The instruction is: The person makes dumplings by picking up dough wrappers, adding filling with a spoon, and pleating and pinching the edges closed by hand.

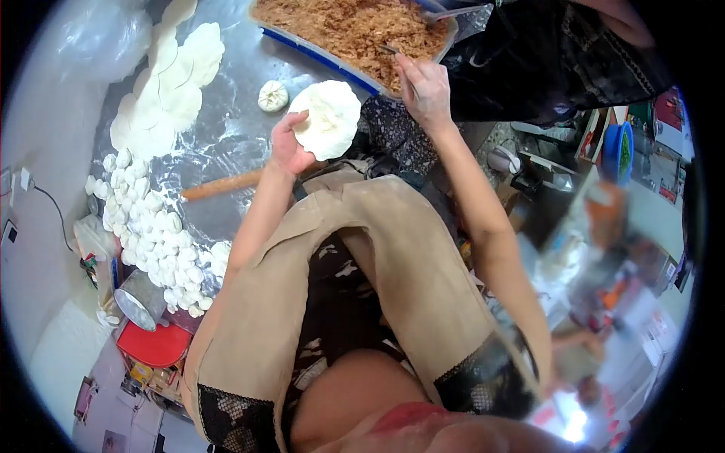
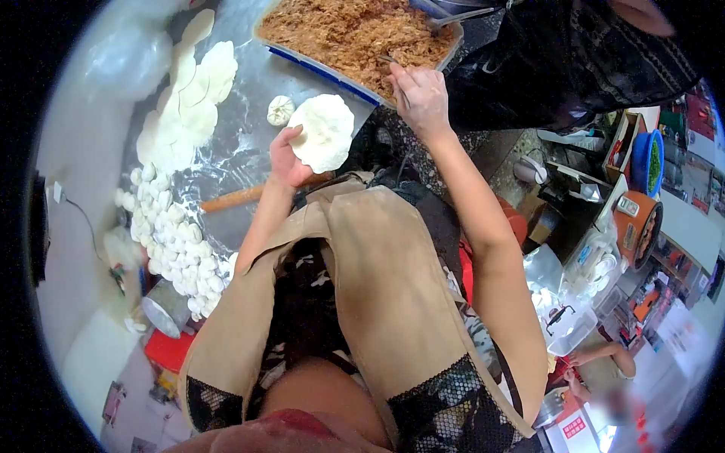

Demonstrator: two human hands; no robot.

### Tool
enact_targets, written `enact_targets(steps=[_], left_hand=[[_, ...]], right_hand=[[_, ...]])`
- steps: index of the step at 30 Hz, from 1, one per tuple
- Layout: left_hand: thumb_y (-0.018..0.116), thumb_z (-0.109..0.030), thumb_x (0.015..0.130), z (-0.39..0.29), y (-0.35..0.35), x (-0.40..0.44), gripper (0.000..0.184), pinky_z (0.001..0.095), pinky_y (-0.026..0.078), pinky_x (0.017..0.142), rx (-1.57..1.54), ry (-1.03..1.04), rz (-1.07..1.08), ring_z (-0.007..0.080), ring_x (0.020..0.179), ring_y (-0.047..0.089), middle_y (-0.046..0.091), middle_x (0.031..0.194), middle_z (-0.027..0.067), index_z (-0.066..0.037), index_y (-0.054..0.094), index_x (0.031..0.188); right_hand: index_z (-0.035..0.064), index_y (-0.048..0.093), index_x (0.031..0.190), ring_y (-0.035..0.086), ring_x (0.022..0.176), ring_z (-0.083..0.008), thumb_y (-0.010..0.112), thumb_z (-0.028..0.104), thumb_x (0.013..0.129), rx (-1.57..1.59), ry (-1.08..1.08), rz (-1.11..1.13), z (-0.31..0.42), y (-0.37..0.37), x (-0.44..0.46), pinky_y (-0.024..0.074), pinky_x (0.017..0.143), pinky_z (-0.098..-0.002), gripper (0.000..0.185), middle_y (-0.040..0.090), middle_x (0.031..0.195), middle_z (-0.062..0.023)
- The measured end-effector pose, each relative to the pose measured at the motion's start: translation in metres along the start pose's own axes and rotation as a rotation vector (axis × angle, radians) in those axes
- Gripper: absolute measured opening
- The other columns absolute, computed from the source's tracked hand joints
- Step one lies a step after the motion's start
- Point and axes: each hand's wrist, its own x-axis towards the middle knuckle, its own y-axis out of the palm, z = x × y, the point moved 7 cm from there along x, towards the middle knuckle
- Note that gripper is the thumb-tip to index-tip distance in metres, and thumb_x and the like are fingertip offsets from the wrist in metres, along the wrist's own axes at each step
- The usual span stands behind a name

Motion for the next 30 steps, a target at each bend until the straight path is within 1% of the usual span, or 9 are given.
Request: enact_targets(steps=[7, 11, 17, 21, 22, 24, 25, 27, 30], left_hand=[[0.043, -0.028, 0.091, 0.009, -0.026, 0.034, 0.050, 0.0497, 0.037, 0.102, 0.175, 0.050, -0.226, 0.0369, 0.119, 0.048, 0.047, 0.130, 0.0212, 0.001, 0.038, 0.131], [0.038, -0.030, 0.092, 0.012, -0.025, 0.046, 0.049, 0.0511, 0.037, 0.101, 0.187, 0.098, -0.297, 0.0370, 0.119, 0.048, 0.048, 0.130, 0.0192, 0.000, 0.039, 0.131], [0.037, -0.029, 0.092, 0.013, -0.018, 0.042, 0.048, 0.0517, 0.037, 0.101, 0.175, 0.106, -0.329, 0.0368, 0.119, 0.047, 0.048, 0.130, 0.0189, -0.001, 0.040, 0.131], [0.036, -0.029, 0.092, 0.014, -0.020, 0.045, 0.048, 0.0516, 0.037, 0.101, 0.158, 0.104, -0.313, 0.0368, 0.118, 0.048, 0.048, 0.130, 0.0189, 0.000, 0.040, 0.131], [0.037, -0.029, 0.092, 0.015, -0.020, 0.045, 0.047, 0.0512, 0.038, 0.101, 0.150, 0.100, -0.307, 0.0366, 0.118, 0.048, 0.049, 0.129, 0.0186, -0.001, 0.040, 0.130], [0.037, -0.029, 0.092, 0.015, -0.022, 0.046, 0.046, 0.0507, 0.038, 0.100, 0.144, 0.095, -0.303, 0.0364, 0.117, 0.049, 0.050, 0.128, 0.0182, -0.001, 0.041, 0.129], [0.037, -0.029, 0.092, 0.016, -0.024, 0.046, 0.046, 0.0502, 0.039, 0.099, 0.163, 0.097, -0.319, 0.0357, 0.115, 0.050, 0.051, 0.126, 0.0176, -0.001, 0.042, 0.128], [0.038, -0.030, 0.093, 0.018, -0.027, 0.048, 0.045, 0.0497, 0.040, 0.098, 0.184, 0.091, -0.330, 0.0351, 0.114, 0.051, 0.052, 0.125, 0.0170, -0.002, 0.043, 0.127], [0.039, -0.031, 0.093, 0.019, -0.026, 0.046, 0.042, 0.0480, 0.043, 0.095, 0.193, 0.094, -0.327, 0.0325, 0.110, 0.054, 0.056, 0.120, 0.0150, -0.003, 0.048, 0.122]], right_hand=[[0.0053, 0.069, 0.094, 0.061, 0.069, -0.0210, 0.060, 0.008, 0.084, 0.287, 0.422, 0.000, -0.020, 0.016, -0.034, 0.0473, 0.065, -0.0264, 0.013, 0.066, 0.081, -0.0132], [-0.0017, 0.067, 0.097, 0.057, 0.068, -0.0102, 0.057, 0.013, 0.089, 0.646, 0.848, 0.001, -0.033, 0.026, -0.051, 0.0461, 0.065, -0.0219, 0.020, 0.066, 0.079, -0.0057], [-0.0035, 0.067, 0.099, 0.055, 0.067, -0.0073, 0.057, 0.019, 0.091, 0.772, 1.020, 0.132, -0.057, 0.032, -0.051, 0.0447, 0.063, -0.0199, 0.026, 0.065, 0.077, -0.0040], [-0.0023, 0.067, 0.099, 0.058, 0.068, -0.0084, 0.058, 0.017, 0.090, 0.848, 1.174, -0.002, -0.072, 0.030, -0.063, 0.0455, 0.064, -0.0210, 0.023, 0.066, 0.080, -0.0057], [-0.0023, 0.067, 0.099, 0.058, 0.068, -0.0084, 0.058, 0.017, 0.090, 0.849, 1.174, -0.003, -0.071, 0.028, -0.062, 0.0455, 0.064, -0.0210, 0.023, 0.066, 0.080, -0.0057], [0.0013, 0.069, 0.095, 0.060, 0.072, -0.0125, 0.060, 0.016, 0.088, 0.559, 0.746, -0.118, -0.059, 0.005, -0.039, 0.0470, 0.065, -0.0243, 0.019, 0.066, 0.076, -0.0047], [0.0013, 0.069, 0.095, 0.060, 0.072, -0.0125, 0.060, 0.016, 0.088, 0.559, 0.753, -0.119, -0.059, 0.011, -0.043, 0.0470, 0.065, -0.0243, 0.019, 0.066, 0.076, -0.0047], [0.0049, 0.068, 0.098, 0.064, 0.076, -0.0211, 0.060, 0.015, 0.086, 0.304, 0.374, -0.093, -0.036, 0.023, -0.032, 0.0489, 0.070, -0.0288, 0.017, 0.068, 0.086, -0.0119], [0.0075, 0.070, 0.083, 0.061, 0.078, -0.0298, 0.058, 0.022, 0.084, 0.186, 0.417, 0.101, -0.024, 0.037, -0.016, 0.0489, 0.072, -0.0360, 0.019, 0.066, 0.080, -0.0108]])
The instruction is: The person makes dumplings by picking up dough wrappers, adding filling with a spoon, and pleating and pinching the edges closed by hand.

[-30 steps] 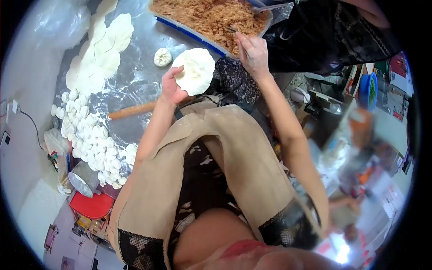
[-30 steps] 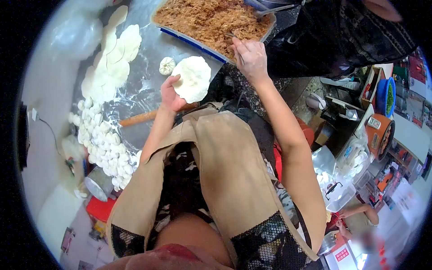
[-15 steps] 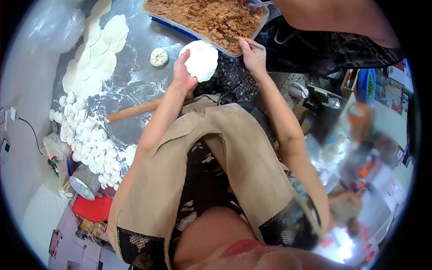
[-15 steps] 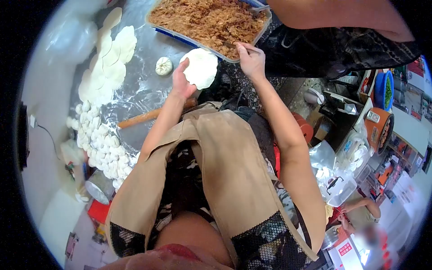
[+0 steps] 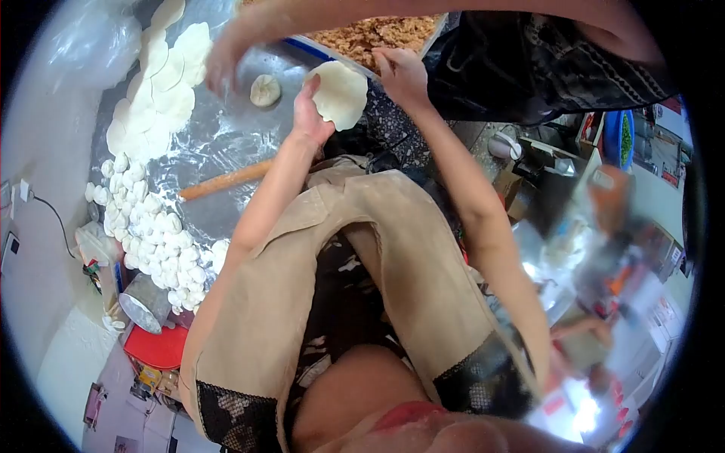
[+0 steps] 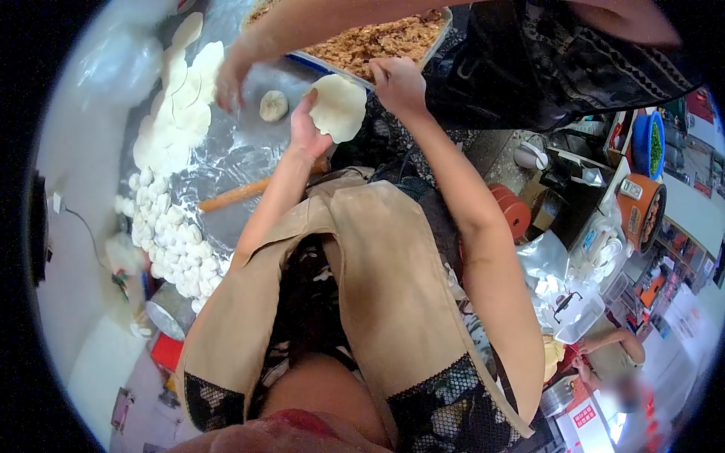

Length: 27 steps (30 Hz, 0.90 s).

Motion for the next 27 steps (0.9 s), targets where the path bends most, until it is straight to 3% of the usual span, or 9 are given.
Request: enact_targets(steps=[2, 5, 8, 11, 13, 15, 17, 19, 27], left_hand=[[0.040, -0.031, 0.093, -0.001, 0.000, -0.001, 0.041, 0.0480, 0.043, 0.095, 0.003, 0.006, -0.022, 0.0324, 0.110, 0.054, 0.056, 0.119, 0.0147, -0.003, 0.048, 0.122], [0.040, -0.031, 0.093, -0.002, 0.004, -0.002, 0.041, 0.0480, 0.043, 0.095, 0.004, 0.016, -0.058, 0.0323, 0.110, 0.055, 0.057, 0.119, 0.0142, -0.003, 0.049, 0.121], [0.041, -0.031, 0.092, 0.000, 0.002, -0.001, 0.040, 0.0482, 0.043, 0.094, -0.010, 0.008, -0.057, 0.0323, 0.109, 0.055, 0.057, 0.118, 0.0140, -0.003, 0.049, 0.120], [0.041, -0.031, 0.092, 0.003, 0.003, -0.001, 0.040, 0.0482, 0.043, 0.094, -0.029, -0.013, -0.010, 0.0323, 0.108, 0.055, 0.058, 0.117, 0.0141, -0.003, 0.050, 0.120], [0.041, -0.031, 0.092, 0.007, 0.003, 0.000, 0.040, 0.0482, 0.043, 0.094, -0.038, -0.023, 0.010, 0.0323, 0.108, 0.055, 0.058, 0.117, 0.0141, -0.003, 0.050, 0.120], [0.040, -0.031, 0.092, 0.012, 0.001, 0.001, 0.041, 0.0481, 0.043, 0.094, -0.006, -0.033, -0.013, 0.0321, 0.108, 0.055, 0.057, 0.118, 0.0144, -0.003, 0.049, 0.120], [0.039, -0.032, 0.093, 0.014, 0.002, 0.001, 0.041, 0.0480, 0.043, 0.094, 0.011, -0.040, -0.025, 0.0320, 0.108, 0.055, 0.057, 0.118, 0.0145, -0.003, 0.049, 0.120], [0.039, -0.032, 0.093, 0.016, 0.005, 0.002, 0.041, 0.0480, 0.043, 0.094, 0.028, -0.046, -0.029, 0.0320, 0.108, 0.055, 0.056, 0.119, 0.0146, -0.003, 0.049, 0.120], [0.036, -0.032, 0.092, 0.006, 0.005, -0.008, 0.048, 0.0499, 0.041, 0.098, 0.003, -0.046, 0.003, 0.0356, 0.114, 0.051, 0.052, 0.125, 0.0187, -0.001, 0.043, 0.127]], right_hand=[[0.0066, 0.070, 0.081, 0.062, 0.076, -0.0303, 0.058, 0.022, 0.084, 0.016, 0.020, -0.006, 0.001, -0.004, 0.005, 0.0490, 0.070, -0.0362, 0.019, 0.066, 0.078, -0.0116], [0.0055, 0.070, 0.081, 0.063, 0.069, -0.0269, 0.057, 0.021, 0.084, 0.125, 0.349, 0.130, -0.023, -0.009, 0.004, 0.0489, 0.066, -0.0347, 0.021, 0.065, 0.070, -0.0113], [0.0037, 0.071, 0.086, 0.055, 0.062, -0.0073, 0.056, 0.025, 0.087, 0.400, 0.589, 0.104, -0.048, -0.007, -0.008, 0.0446, 0.060, -0.0259, 0.026, 0.065, 0.067, -0.0046], [0.0028, 0.070, 0.084, 0.055, 0.062, -0.0097, 0.058, 0.022, 0.086, 0.560, 0.594, -0.053, -0.057, -0.017, -0.015, 0.0451, 0.060, -0.0271, 0.023, 0.065, 0.068, -0.0061], [0.0011, 0.068, 0.083, 0.056, 0.063, -0.0107, 0.059, 0.018, 0.085, 0.301, 0.504, 0.027, -0.045, -0.035, -0.013, 0.0463, 0.061, -0.0271, 0.020, 0.065, 0.070, -0.0064], [-0.0010, 0.066, 0.082, 0.056, 0.064, -0.0109, 0.060, 0.016, 0.085, 0.015, -0.021, -0.114, -0.020, -0.044, -0.012, 0.0458, 0.060, -0.0274, 0.019, 0.064, 0.068, -0.0062], [-0.0020, 0.065, 0.079, 0.057, 0.064, -0.0108, 0.059, 0.017, 0.085, 0.032, -0.013, -0.087, -0.018, -0.044, -0.016, 0.0453, 0.059, -0.0270, 0.020, 0.062, 0.066, -0.0063], [-0.0026, 0.064, 0.076, 0.057, 0.062, -0.0117, 0.059, 0.016, 0.085, 0.271, 0.441, 0.042, -0.046, -0.035, -0.022, 0.0446, 0.058, -0.0262, 0.022, 0.062, 0.066, -0.0047], [0.0038, 0.066, 0.085, 0.047, 0.055, -0.0037, 0.058, 0.019, 0.089, 0.782, 0.810, -0.141, -0.062, -0.036, -0.028, 0.0358, 0.051, -0.0172, 0.017, 0.060, 0.067, 0.0009]])
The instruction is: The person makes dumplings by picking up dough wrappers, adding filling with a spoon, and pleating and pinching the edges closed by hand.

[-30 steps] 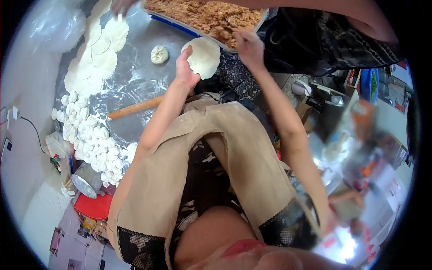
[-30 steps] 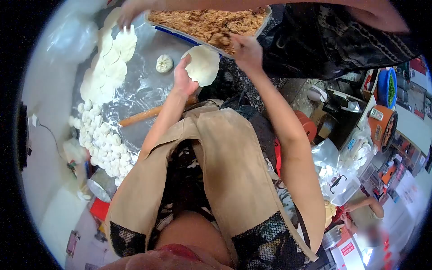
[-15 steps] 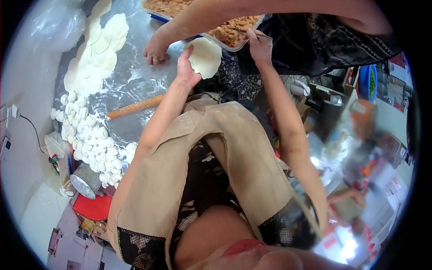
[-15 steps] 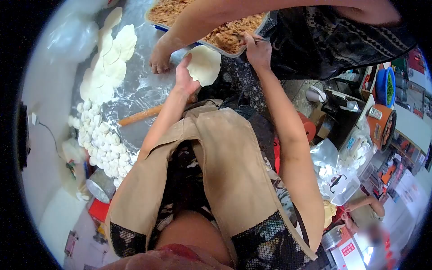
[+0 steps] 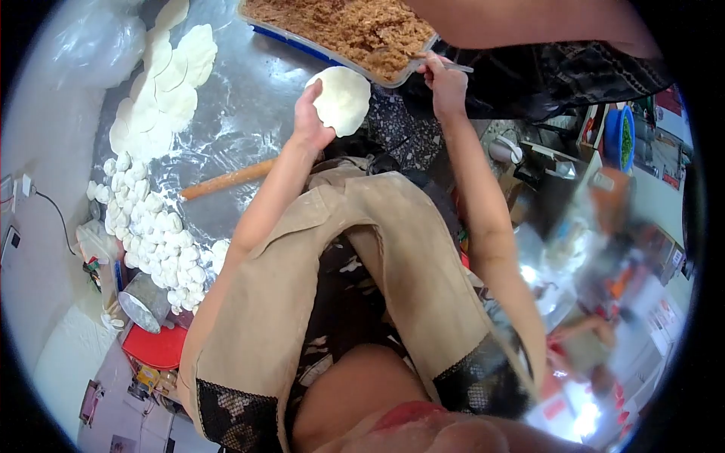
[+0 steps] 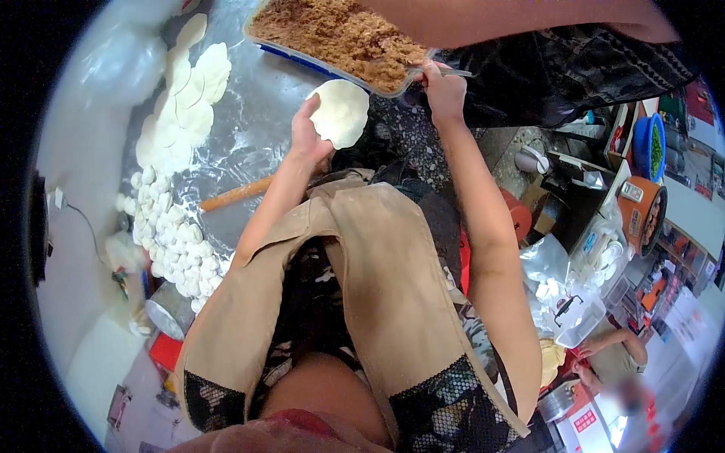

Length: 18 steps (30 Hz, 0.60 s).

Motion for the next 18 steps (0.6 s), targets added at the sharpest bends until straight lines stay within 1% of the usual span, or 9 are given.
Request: enact_targets(steps=[4, 5, 6, 8, 9, 10, 13, 17, 18], left_hand=[[0.033, -0.034, 0.092, -0.009, 0.017, -0.005, 0.051, 0.0509, 0.039, 0.099, -0.016, 0.064, 0.112, 0.0373, 0.117, 0.049, 0.049, 0.128, 0.0198, 0.000, 0.041, 0.129], [0.031, -0.036, 0.093, -0.010, 0.022, -0.005, 0.051, 0.0506, 0.038, 0.100, -0.037, 0.070, 0.110, 0.0369, 0.117, 0.049, 0.050, 0.128, 0.0192, 0.000, 0.042, 0.129], [0.031, -0.036, 0.093, -0.010, 0.028, -0.004, 0.051, 0.0506, 0.038, 0.100, -0.041, 0.073, 0.108, 0.0369, 0.117, 0.049, 0.050, 0.128, 0.0192, 0.000, 0.042, 0.129], [0.025, -0.041, 0.095, -0.013, 0.040, -0.001, 0.054, 0.0500, 0.037, 0.101, -0.156, 0.109, 0.132, 0.0361, 0.115, 0.049, 0.051, 0.126, 0.0185, -0.001, 0.043, 0.128], [0.020, -0.046, 0.095, -0.014, 0.044, 0.001, 0.059, 0.0497, 0.036, 0.102, -0.177, 0.096, 0.182, 0.0353, 0.115, 0.049, 0.052, 0.124, 0.0176, -0.002, 0.043, 0.127], [0.019, -0.048, 0.095, -0.017, 0.048, -0.002, 0.062, 0.0497, 0.036, 0.102, -0.137, 0.117, 0.121, 0.0352, 0.116, 0.048, 0.051, 0.125, 0.0173, -0.002, 0.043, 0.127], [0.018, -0.048, 0.095, -0.023, 0.051, 0.001, 0.062, 0.0501, 0.035, 0.102, -0.156, 0.149, 0.088, 0.0349, 0.116, 0.047, 0.050, 0.126, 0.0178, -0.002, 0.043, 0.128], [0.018, -0.049, 0.094, -0.030, 0.043, -0.009, 0.065, 0.0514, 0.032, 0.104, -0.100, 0.165, -0.009, 0.0367, 0.119, 0.045, 0.048, 0.128, 0.0194, -0.001, 0.041, 0.130], [0.017, -0.050, 0.094, -0.034, 0.042, -0.013, 0.065, 0.0517, 0.031, 0.105, -0.091, 0.181, -0.018, 0.0373, 0.120, 0.044, 0.047, 0.130, 0.0198, -0.001, 0.040, 0.131]], right_hand=[[-0.0003, 0.066, 0.089, 0.045, 0.055, -0.0044, 0.056, 0.019, 0.090, 0.092, -0.138, -0.015, 0.027, 0.013, -0.019, 0.0353, 0.052, -0.0180, 0.022, 0.060, 0.069, 0.0005], [-0.0012, 0.066, 0.093, 0.045, 0.056, -0.0042, 0.055, 0.020, 0.091, -0.185, -0.295, -0.045, 0.032, 0.011, -0.024, 0.0364, 0.054, -0.0187, 0.024, 0.061, 0.072, 0.0004], [0.0017, 0.067, 0.096, 0.048, 0.056, -0.0081, 0.055, 0.016, 0.090, -0.137, -0.356, 0.016, 0.061, 0.030, -0.056, 0.0371, 0.054, -0.0185, 0.019, 0.062, 0.072, -0.0029], [0.0068, 0.068, 0.100, 0.051, 0.060, -0.0131, 0.059, 0.012, 0.087, -0.510, -1.106, -0.050, 0.085, 0.051, -0.110, 0.0394, 0.057, -0.0214, 0.017, 0.061, 0.074, -0.0038], [0.0079, 0.068, 0.100, 0.052, 0.062, -0.0148, 0.062, 0.009, 0.083, -0.635, -1.287, 0.018, 0.080, 0.063, -0.128, 0.0403, 0.059, -0.0235, 0.019, 0.061, 0.077, -0.0036], [0.0090, 0.068, 0.101, 0.053, 0.065, -0.0166, 0.065, 0.007, 0.078, -0.762, -1.465, 0.089, 0.070, 0.072, -0.145, 0.0412, 0.061, -0.0257, 0.023, 0.061, 0.079, -0.0034], [0.0085, 0.067, 0.104, 0.052, 0.068, -0.0168, 0.072, 0.006, 0.067, -0.903, -1.411, 0.203, 0.050, 0.075, -0.151, 0.0413, 0.065, -0.0286, 0.037, 0.062, 0.086, -0.0009], [0.0070, 0.066, 0.104, 0.052, 0.070, -0.0185, 0.070, 0.004, 0.070, -0.748, -1.318, 0.202, 0.071, 0.063, -0.150, 0.0416, 0.066, -0.0302, 0.034, 0.062, 0.085, -0.0014], [0.0062, 0.066, 0.104, 0.052, 0.070, -0.0203, 0.068, 0.001, 0.073, -0.725, -1.264, 0.154, 0.078, 0.062, -0.142, 0.0420, 0.068, -0.0316, 0.032, 0.061, 0.079, -0.0030]])
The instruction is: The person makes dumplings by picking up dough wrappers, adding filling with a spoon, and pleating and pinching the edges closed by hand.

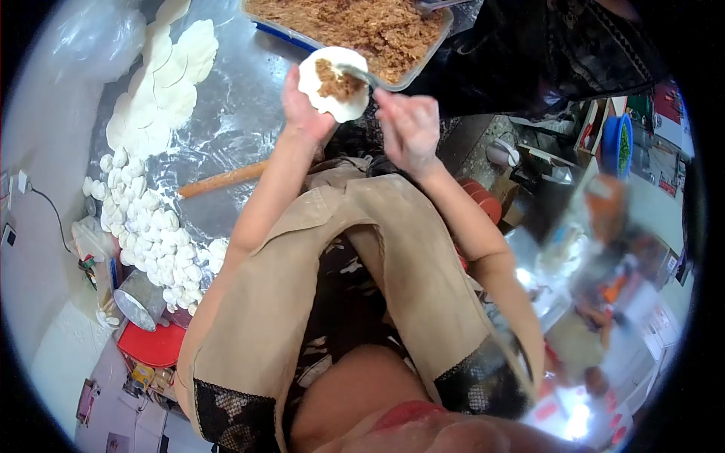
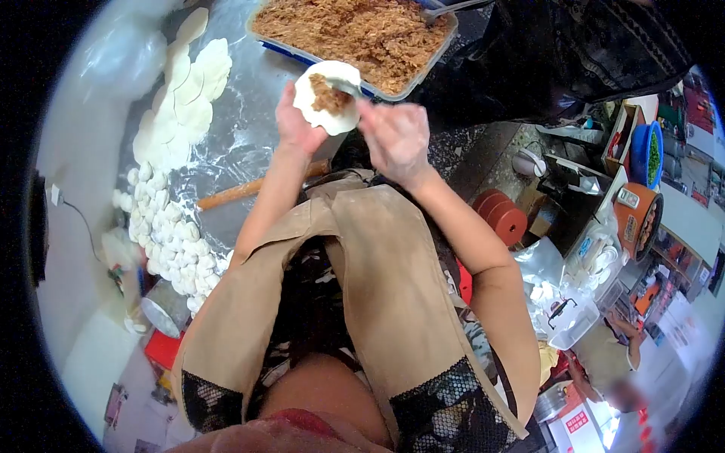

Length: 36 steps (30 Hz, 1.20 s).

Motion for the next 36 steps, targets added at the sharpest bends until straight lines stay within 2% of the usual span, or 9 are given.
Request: enact_targets(steps=[4, 10, 16, 20, 24, 28, 29, 32, 36], left_hand=[[0.024, -0.042, 0.095, -0.012, -0.023, -0.002, 0.059, 0.0560, 0.030, 0.104, 0.031, 0.026, -0.069, 0.0413, 0.123, 0.041, 0.042, 0.134, 0.0216, 0.001, 0.037, 0.133], [0.026, -0.047, 0.095, -0.007, -0.038, 0.003, 0.060, 0.0560, 0.033, 0.102, 0.025, -0.008, -0.043, 0.0402, 0.120, 0.044, 0.045, 0.132, 0.0197, -0.001, 0.039, 0.131], [0.030, -0.048, 0.094, -0.006, -0.037, 0.008, 0.061, 0.0557, 0.034, 0.101, 0.017, -0.037, 0.017, 0.0399, 0.120, 0.044, 0.045, 0.132, 0.0199, -0.001, 0.040, 0.131], [0.031, -0.048, 0.093, -0.006, -0.030, 0.008, 0.061, 0.0556, 0.034, 0.101, 0.024, -0.044, 0.049, 0.0400, 0.121, 0.044, 0.044, 0.132, 0.0207, 0.000, 0.039, 0.131], [0.031, -0.048, 0.093, 0.001, -0.015, 0.013, 0.062, 0.0553, 0.033, 0.103, -0.021, -0.054, 0.081, 0.0397, 0.121, 0.044, 0.044, 0.133, 0.0211, 0.000, 0.038, 0.132], [0.028, -0.048, 0.094, 0.008, 0.012, 0.011, 0.062, 0.0533, 0.032, 0.104, -0.034, -0.082, 0.134, 0.0384, 0.121, 0.044, 0.045, 0.131, 0.0207, 0.001, 0.040, 0.131], [0.025, -0.048, 0.094, 0.009, 0.019, 0.012, 0.061, 0.0513, 0.033, 0.103, -0.037, -0.051, 0.150, 0.0366, 0.120, 0.046, 0.049, 0.128, 0.0191, 0.000, 0.043, 0.128], [0.023, -0.048, 0.094, 0.014, 0.023, 0.022, 0.061, 0.0500, 0.035, 0.102, -0.049, -0.037, 0.124, 0.0349, 0.118, 0.047, 0.051, 0.126, 0.0175, -0.001, 0.045, 0.126], [0.022, -0.049, 0.094, 0.014, 0.026, 0.019, 0.060, 0.0499, 0.035, 0.102, -0.081, -0.009, 0.083, 0.0333, 0.116, 0.049, 0.053, 0.124, 0.0154, -0.004, 0.046, 0.125]], right_hand=[[0.0085, 0.068, 0.095, 0.054, 0.072, -0.0222, 0.065, 0.009, 0.078, -0.068, 0.246, -0.111, -0.079, 0.029, 0.006, 0.0393, 0.068, -0.0344, 0.017, 0.060, 0.074, -0.0049], [0.0051, 0.070, 0.086, 0.059, 0.079, -0.0266, 0.063, 0.013, 0.078, 0.006, 0.318, 0.097, -0.103, 0.082, -0.004, 0.0458, 0.073, -0.0350, 0.014, 0.067, 0.081, -0.0090], [-0.0012, 0.068, 0.095, 0.058, 0.073, -0.0078, 0.055, 0.016, 0.090, 0.475, 0.890, 0.156, -0.139, 0.078, -0.026, 0.0456, 0.065, -0.0219, 0.022, 0.066, 0.076, -0.0038], [-0.0001, 0.068, 0.096, 0.053, 0.067, -0.0062, 0.057, 0.017, 0.089, 0.670, 1.148, 0.084, -0.146, 0.062, -0.026, 0.0413, 0.064, -0.0200, 0.022, 0.065, 0.074, -0.0015], [-0.0011, 0.068, 0.097, 0.052, 0.069, -0.0061, 0.055, 0.014, 0.090, 0.709, 1.095, -0.028, -0.118, 0.025, -0.014, 0.0408, 0.065, -0.0210, 0.021, 0.065, 0.078, -0.0011], [0.0079, 0.068, 0.103, 0.053, 0.067, -0.0156, 0.067, 0.006, 0.077, -0.035, 0.000, -0.162, -0.028, -0.007, 0.009, 0.0393, 0.061, -0.0267, 0.026, 0.063, 0.081, -0.0021], [0.0099, 0.066, 0.107, 0.052, 0.070, -0.0166, 0.069, 0.010, 0.074, -0.088, -0.075, -0.146, -0.018, 0.003, -0.002, 0.0382, 0.063, -0.0286, 0.032, 0.062, 0.081, -0.0001], [0.0115, 0.065, 0.109, 0.051, 0.069, -0.0153, 0.069, 0.018, 0.074, -0.167, -0.123, 0.027, -0.005, 0.025, -0.020, 0.0366, 0.063, -0.0285, 0.036, 0.062, 0.089, 0.0016], [0.0013, 0.063, 0.110, 0.053, 0.074, -0.0217, 0.064, 0.006, 0.076, -0.087, -0.019, -0.074, -0.002, -0.003, -0.004, 0.0391, 0.069, -0.0322, 0.034, 0.062, 0.093, -0.0082]])
